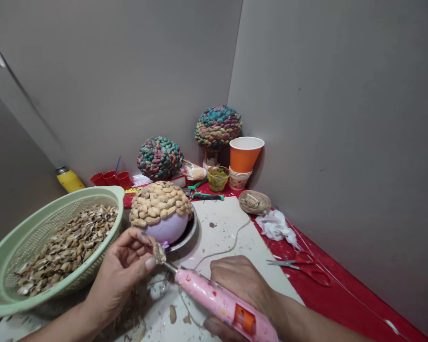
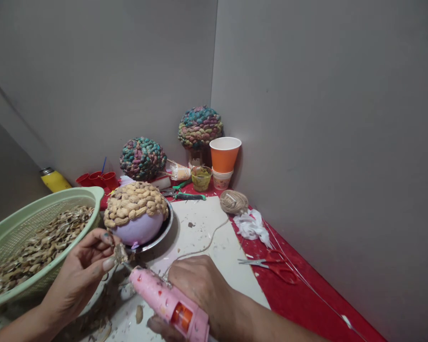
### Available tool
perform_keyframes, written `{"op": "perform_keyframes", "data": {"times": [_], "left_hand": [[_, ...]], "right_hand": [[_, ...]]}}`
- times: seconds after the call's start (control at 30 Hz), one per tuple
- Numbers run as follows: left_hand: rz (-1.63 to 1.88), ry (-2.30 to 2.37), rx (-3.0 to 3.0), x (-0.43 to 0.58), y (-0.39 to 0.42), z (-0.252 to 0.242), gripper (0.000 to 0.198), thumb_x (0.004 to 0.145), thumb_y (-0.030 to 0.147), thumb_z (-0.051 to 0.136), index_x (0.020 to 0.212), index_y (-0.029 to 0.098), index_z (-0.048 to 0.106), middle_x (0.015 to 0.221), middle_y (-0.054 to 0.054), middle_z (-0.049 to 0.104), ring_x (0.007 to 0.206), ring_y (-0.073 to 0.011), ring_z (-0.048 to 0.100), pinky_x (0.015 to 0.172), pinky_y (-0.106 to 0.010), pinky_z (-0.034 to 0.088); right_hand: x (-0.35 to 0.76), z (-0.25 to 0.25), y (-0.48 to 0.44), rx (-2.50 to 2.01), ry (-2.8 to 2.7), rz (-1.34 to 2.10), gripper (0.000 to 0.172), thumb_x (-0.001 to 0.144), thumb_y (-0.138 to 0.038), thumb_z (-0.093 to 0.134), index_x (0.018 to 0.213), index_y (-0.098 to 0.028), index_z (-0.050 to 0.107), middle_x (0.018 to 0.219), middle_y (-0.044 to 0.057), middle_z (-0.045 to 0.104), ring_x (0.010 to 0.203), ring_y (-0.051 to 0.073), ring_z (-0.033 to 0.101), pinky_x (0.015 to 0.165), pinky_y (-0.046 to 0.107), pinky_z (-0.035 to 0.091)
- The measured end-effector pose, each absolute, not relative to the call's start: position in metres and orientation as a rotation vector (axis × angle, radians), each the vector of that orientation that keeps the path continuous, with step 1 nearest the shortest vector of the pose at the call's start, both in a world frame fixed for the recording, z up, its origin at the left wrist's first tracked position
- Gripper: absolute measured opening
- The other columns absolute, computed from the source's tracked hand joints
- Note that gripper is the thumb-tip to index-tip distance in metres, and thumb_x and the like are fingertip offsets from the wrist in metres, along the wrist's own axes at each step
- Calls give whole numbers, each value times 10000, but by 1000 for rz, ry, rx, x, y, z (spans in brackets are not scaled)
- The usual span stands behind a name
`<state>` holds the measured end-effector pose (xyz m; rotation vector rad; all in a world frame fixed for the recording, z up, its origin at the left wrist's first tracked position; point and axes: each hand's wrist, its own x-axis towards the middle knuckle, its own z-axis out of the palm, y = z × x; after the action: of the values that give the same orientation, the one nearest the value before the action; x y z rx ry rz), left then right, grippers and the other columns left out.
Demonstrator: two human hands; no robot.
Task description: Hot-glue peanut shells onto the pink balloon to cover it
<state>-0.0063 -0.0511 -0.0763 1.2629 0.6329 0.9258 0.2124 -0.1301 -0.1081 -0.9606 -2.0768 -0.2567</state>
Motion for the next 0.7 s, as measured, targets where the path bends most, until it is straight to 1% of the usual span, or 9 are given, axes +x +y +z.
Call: {"op": "perform_keyframes", "data": {"times": [0.1, 0.2, 0.33, 0.53, 0.7], "left_hand": [[931, 633, 1261, -7, -52, -76, 244, 751, 196, 789, 913, 231, 609, 868, 27, 643, 781, -90, 595, 740, -163, 490], [940, 640, 1257, -8, -52, -76, 250, 745, 188, 792, 910, 227, 608, 870, 26, 644, 784, -89, 592, 737, -159, 486], [948, 646, 1248, -8, -52, -76, 249, 745, 187, 792, 907, 225, 607, 867, 24, 643, 784, -89, 587, 734, -156, 481], [948, 655, 1258, -7, -54, -74, 245, 741, 197, 793, 906, 222, 614, 863, 17, 637, 768, -97, 583, 726, -172, 479], [952, 668, 1251, -7, -54, -72, 247, 724, 199, 804, 890, 210, 621, 839, 7, 630, 749, -105, 567, 708, -180, 475]], "right_hand": [[213, -111, -130, -972, -2071, -248, 553, 975, -492, 333, 505, -208, 401, 458, -44, 352, 420, 108, 277, 428, 288, 200], [213, -110, -131, -1007, -2071, -279, 592, 985, -514, 269, 491, -212, 397, 439, -38, 346, 411, 114, 258, 419, 297, 191], [212, -106, -130, -999, -2089, -302, 625, 1008, -485, 203, 483, -209, 397, 434, -30, 377, 405, 111, 290, 416, 287, 226], [214, -113, -130, -970, -2055, -247, 542, 978, -494, 305, 521, -216, 396, 478, -40, 365, 428, 118, 279, 432, 291, 209], [215, -118, -130, -971, -2064, -200, 506, 967, -499, 327, 555, -217, 405, 505, -41, 373, 445, 120, 293, 447, 292, 216]]}}
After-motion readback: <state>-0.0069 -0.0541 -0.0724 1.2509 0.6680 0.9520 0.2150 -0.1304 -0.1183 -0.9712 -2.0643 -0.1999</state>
